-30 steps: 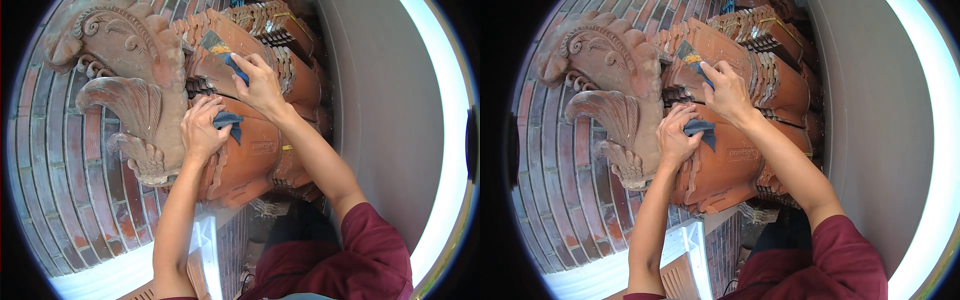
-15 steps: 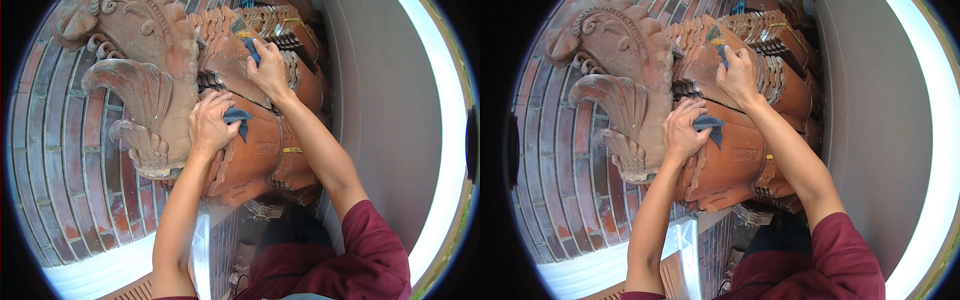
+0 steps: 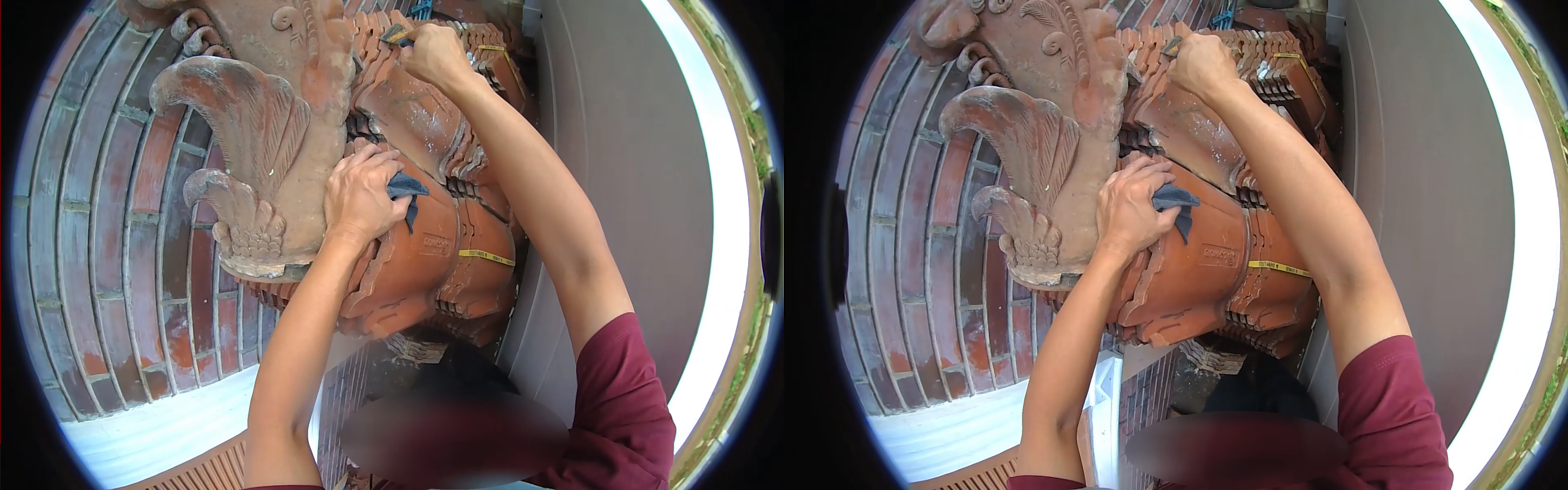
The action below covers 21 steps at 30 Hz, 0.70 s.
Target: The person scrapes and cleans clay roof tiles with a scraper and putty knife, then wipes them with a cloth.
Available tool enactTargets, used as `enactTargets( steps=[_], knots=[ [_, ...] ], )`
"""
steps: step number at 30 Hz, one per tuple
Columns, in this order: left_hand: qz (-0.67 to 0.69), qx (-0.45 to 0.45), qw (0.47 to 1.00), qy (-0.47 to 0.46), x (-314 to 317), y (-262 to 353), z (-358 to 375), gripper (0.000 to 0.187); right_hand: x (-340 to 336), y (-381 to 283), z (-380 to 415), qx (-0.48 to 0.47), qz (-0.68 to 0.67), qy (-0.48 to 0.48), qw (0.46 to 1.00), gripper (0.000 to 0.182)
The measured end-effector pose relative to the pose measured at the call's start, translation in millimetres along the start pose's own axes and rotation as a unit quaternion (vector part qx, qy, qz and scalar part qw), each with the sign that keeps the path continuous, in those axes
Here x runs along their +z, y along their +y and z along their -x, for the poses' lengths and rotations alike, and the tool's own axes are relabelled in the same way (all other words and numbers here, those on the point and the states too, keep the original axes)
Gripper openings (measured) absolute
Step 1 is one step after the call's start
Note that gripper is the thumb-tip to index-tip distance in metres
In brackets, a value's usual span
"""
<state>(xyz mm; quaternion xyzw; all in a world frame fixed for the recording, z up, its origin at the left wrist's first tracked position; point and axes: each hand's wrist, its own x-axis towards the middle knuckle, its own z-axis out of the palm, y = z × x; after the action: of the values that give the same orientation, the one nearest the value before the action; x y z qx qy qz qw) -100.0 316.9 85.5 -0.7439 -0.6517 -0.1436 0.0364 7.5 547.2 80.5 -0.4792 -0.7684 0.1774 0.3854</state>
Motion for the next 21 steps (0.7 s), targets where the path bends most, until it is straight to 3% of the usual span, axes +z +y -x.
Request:
enactTargets(
  steps=[6,16,17,20,21],
  knots=[
    [0.008,0.002,1.000,0.010,3,-3,1,0.033,-9,-4,0,-0.017,-0.011,-0.030,0.999,0.033],
    [0.024,0.009,1.000,0.017,1,-3,-1,0.032,-19,-47,-42,0.052,0.118,-0.158,0.979,0.045],
    [0.025,0.008,0.999,0.019,1,-3,0,0.031,-21,-51,-46,-0.028,0.174,-0.172,0.969,0.046],
    [0.019,0.009,1.000,0.020,1,-4,0,0.031,-34,-57,-55,0.049,0.214,-0.212,0.952,0.029],
    [0.019,0.008,1.000,0.016,0,-3,-1,0.031,-27,-51,-66,-0.139,0.324,-0.254,0.901,0.039]
  ],
)
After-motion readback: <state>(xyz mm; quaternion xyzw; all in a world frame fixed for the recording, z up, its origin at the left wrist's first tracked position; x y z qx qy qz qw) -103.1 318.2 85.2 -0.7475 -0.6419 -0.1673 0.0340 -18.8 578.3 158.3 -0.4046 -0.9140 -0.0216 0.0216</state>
